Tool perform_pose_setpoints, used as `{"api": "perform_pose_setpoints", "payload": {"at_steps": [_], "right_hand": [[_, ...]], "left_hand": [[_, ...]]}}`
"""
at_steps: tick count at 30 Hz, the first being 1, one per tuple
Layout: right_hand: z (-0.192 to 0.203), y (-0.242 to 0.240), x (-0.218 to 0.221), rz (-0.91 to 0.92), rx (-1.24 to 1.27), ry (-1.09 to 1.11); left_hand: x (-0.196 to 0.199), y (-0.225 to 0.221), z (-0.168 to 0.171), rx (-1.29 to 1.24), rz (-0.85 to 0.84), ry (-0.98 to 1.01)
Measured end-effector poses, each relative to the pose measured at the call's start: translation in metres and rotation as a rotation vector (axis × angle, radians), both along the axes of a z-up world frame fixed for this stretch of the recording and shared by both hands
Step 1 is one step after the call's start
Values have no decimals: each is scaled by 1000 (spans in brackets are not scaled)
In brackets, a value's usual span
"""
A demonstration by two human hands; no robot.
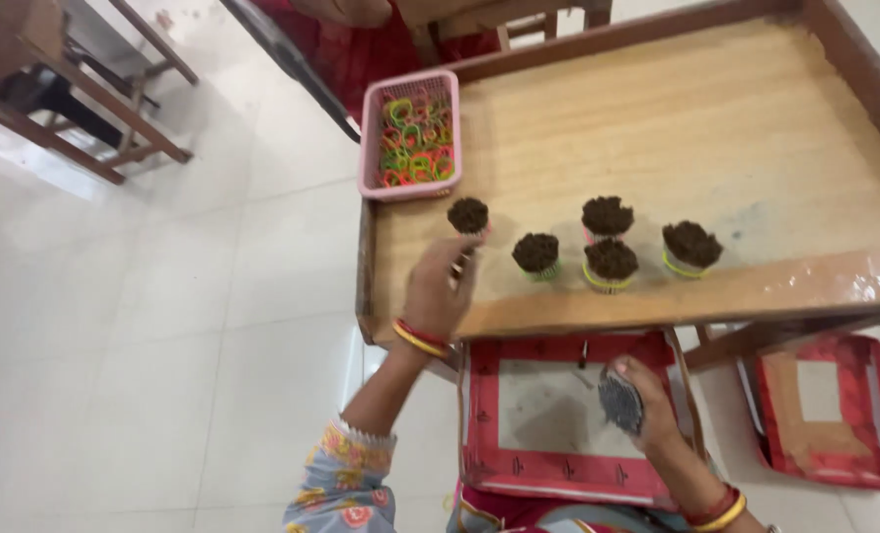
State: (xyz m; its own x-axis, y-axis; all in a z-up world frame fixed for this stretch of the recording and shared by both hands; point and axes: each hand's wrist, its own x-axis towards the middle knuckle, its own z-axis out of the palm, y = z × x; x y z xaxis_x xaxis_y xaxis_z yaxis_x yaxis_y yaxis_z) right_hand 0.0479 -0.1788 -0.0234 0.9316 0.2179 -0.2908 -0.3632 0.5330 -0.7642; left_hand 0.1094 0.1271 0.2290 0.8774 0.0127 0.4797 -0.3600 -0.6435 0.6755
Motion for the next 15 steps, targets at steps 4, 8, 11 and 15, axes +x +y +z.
{"api": "perform_pose_setpoints", "payload": {"at_steps": [4,8,11,15], "right_hand": [[-18,17,-20,84,103,115],[-31,24,-37,168,-28,320],[-46,21,-42,186,-46,428],[-45,19,-41,219,44,359]], "left_hand": [[138,90,-12,275,152,-115],[233,130,-46,503,270,170],[290,151,-96,598,385,299],[260,127,-54,350,389,158]]}}
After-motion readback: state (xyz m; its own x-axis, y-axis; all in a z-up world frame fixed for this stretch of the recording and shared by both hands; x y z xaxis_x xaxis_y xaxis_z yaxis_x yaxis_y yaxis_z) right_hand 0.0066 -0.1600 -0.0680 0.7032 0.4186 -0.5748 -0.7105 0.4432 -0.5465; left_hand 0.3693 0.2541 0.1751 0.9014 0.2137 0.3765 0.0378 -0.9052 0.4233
